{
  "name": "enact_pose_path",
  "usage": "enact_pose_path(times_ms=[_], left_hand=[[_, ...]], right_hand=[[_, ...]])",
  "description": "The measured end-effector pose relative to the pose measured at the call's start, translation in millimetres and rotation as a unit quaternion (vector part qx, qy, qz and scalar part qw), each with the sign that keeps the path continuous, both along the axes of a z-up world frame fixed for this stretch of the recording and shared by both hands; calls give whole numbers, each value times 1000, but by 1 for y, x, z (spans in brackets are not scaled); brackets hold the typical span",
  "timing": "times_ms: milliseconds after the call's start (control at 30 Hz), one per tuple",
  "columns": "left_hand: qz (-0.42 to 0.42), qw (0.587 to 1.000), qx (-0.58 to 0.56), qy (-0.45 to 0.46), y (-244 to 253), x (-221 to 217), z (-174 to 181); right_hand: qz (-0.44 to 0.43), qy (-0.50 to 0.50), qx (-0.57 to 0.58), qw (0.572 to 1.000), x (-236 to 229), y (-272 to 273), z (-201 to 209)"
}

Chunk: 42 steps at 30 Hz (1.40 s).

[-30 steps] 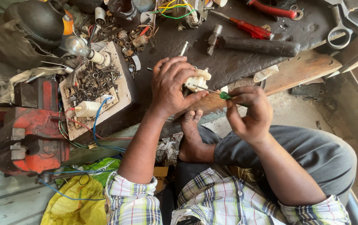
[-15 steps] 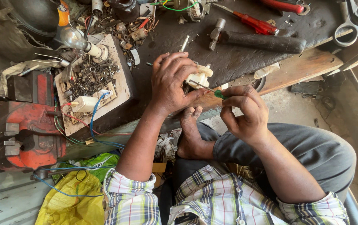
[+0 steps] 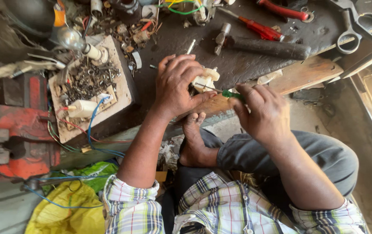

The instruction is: The person is repairing an electrical motor by disassembling and reassembling its components. They use a screwdriver to remove and tighten screws, handle wires, and adjust internal parts of the motor.

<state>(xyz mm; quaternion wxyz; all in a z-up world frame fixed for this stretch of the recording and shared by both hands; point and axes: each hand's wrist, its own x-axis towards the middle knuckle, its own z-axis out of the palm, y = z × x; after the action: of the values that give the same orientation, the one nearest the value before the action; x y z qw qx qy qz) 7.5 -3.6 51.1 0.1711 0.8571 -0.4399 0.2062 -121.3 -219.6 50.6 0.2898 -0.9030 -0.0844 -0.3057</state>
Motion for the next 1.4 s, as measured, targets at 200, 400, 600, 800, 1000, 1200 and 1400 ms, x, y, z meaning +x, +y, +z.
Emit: enact_pose_path(times_ms=[200, 400, 600, 800, 1000, 1200, 1400], left_hand=[[-9, 1000, 0, 24, 2, 1, 1], [-30, 999, -15, 37, 2, 7, -2], [-32, 999, -17, 30, 1, 10, -4], [-29, 999, -19, 29, 0, 9, -1], [-12, 999, -29, 18, -3, 9, -8], [-25, 998, -53, 2, 0, 10, -11], [-34, 997, -65, -16, 1, 11, -16]], right_hand=[[14, -26, -16, 999, -2, -2, -12], [34, -38, 4, 999, -2, -3, -19], [59, -62, -25, 996, 2, -5, -18], [77, -58, -20, 995, 1, -5, -11], [-7, 0, -19, 1000, -2, -2, -10], [15, -48, 26, 998, -4, 3, -23], [160, -74, 219, 960, -5, 15, -39]])
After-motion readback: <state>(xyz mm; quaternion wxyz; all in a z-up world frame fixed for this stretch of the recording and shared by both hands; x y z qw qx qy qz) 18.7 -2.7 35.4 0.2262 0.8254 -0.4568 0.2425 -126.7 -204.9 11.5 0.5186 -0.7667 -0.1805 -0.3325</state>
